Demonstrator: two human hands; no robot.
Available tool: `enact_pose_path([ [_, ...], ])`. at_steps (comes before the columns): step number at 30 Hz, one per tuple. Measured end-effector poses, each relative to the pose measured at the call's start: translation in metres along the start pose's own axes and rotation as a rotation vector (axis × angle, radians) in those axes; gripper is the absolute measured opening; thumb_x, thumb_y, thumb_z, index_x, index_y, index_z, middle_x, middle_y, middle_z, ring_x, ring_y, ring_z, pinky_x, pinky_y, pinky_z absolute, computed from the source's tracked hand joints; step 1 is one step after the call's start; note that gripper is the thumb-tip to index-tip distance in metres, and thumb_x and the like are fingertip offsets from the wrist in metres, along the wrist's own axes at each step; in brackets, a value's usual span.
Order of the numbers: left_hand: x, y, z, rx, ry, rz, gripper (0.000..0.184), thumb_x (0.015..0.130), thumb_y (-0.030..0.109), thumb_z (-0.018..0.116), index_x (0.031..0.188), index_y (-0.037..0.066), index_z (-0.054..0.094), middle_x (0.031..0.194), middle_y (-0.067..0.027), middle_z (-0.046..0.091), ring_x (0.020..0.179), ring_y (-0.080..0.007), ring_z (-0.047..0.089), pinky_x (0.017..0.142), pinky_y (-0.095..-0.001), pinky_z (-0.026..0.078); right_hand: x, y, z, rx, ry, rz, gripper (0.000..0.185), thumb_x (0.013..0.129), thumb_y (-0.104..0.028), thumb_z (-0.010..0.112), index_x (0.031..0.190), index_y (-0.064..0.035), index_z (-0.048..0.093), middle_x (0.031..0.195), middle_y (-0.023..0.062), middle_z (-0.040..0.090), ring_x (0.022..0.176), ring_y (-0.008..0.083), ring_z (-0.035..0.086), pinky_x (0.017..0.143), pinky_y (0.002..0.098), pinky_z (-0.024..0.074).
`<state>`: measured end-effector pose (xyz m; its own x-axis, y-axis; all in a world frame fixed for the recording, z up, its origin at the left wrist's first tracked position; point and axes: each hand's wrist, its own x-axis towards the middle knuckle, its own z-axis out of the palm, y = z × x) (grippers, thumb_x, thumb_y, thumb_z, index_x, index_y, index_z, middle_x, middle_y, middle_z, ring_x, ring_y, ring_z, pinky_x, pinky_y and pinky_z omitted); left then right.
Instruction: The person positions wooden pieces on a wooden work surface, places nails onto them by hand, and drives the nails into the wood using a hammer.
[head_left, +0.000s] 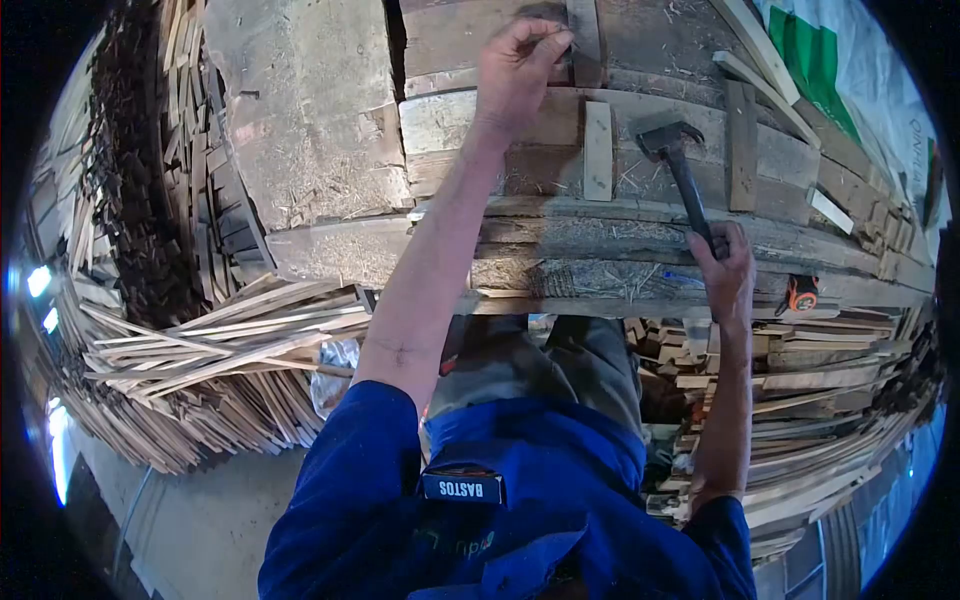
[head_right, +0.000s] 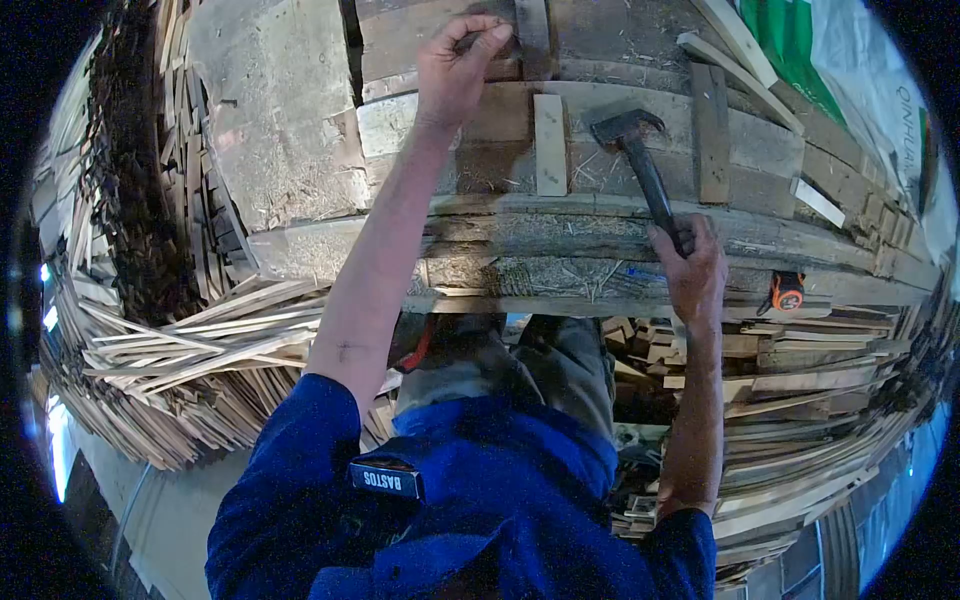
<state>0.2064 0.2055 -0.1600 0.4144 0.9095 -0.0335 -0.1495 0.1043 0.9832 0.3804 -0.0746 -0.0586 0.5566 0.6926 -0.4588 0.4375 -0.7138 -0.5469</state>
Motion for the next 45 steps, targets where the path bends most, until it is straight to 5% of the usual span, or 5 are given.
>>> enact_pose_path([
  [6, 0.005, -0.007, 0.006, 0.003, -0.069, 0.045, 0.010, 0.092, 0.011, 0.070, 0.096, 0.002, 0.069, 0.086, 0.0018, 0.067, 0.077, -0.0059, 0.058, 0.070, -0.0223, 0.049, -0.002, 0.005, 0.002, -0.021, 0.044, 0.014, 0.028, 0.087, -0.024, 0.074, 0.093, -0.0002, 0.062, 0.084, 0.0072, 0.056, 0.076, 0.0163, 0.053, 0.070, 0.0314, 0.0447],
  [17, 0.005, -0.022, 0.003, 0.471, -0.032, 0.381, 0.018, 0.089, 0.017, 0.072, 0.095, 0.001, 0.067, 0.090, -0.0123, 0.065, 0.083, -0.0253, 0.063, 0.075, -0.0342, 0.051, -0.004, 0.002, 0.003, -0.045, 0.064, -0.003, 0.029, 0.087, -0.024, 0.073, 0.093, 0.0008, 0.060, 0.081, 0.0065, 0.053, 0.074, 0.0160, 0.050, 0.068, 0.0319, 0.0435],
  [34, 0.008, -0.018, 0.007, 0.594, -0.018, 0.479, 0.013, 0.087, 0.014, 0.072, 0.093, 0.004, 0.067, 0.095, -0.0127, 0.064, 0.090, -0.0315, 0.062, 0.078, -0.0394, 0.051, 0.002, 0.004, -0.005, -0.082, 0.022, -0.118, 0.025, 0.089, -0.021, 0.070, 0.093, 0.0001, 0.059, 0.074, 0.0057, 0.053, 0.064, 0.0140, 0.048, 0.060, 0.0310, 0.0417],
  [42, 0.005, -0.016, 0.004, 0.677, -0.064, 0.456, 0.015, 0.086, 0.015, 0.071, 0.095, 0.004, 0.067, 0.095, -0.0130, 0.064, 0.094, -0.0346, 0.061, 0.082, -0.0424, 0.050, 0.002, -0.063, -0.028, 0.270, -0.100, 0.067, 0.016, 0.096, -0.019, 0.061, 0.097, -0.0033, 0.062, 0.069, 0.0018, 0.055, 0.060, 0.0088, 0.051, 0.055, 0.0254, 0.0391],
  [45, 0.006, -0.018, 0.004, 0.656, -0.073, 0.502, 0.014, 0.085, 0.014, 0.071, 0.094, 0.004, 0.068, 0.095, -0.0127, 0.065, 0.094, -0.0335, 0.061, 0.082, -0.0415, 0.050, 0.013, -0.095, -0.032, 0.302, 0.168, -0.169, 0.027, 0.098, -0.028, 0.060, 0.103, -0.0022, 0.062, 0.072, 0.0016, 0.059, 0.063, 0.0077, 0.053, 0.056, 0.0249, 0.0424],
])
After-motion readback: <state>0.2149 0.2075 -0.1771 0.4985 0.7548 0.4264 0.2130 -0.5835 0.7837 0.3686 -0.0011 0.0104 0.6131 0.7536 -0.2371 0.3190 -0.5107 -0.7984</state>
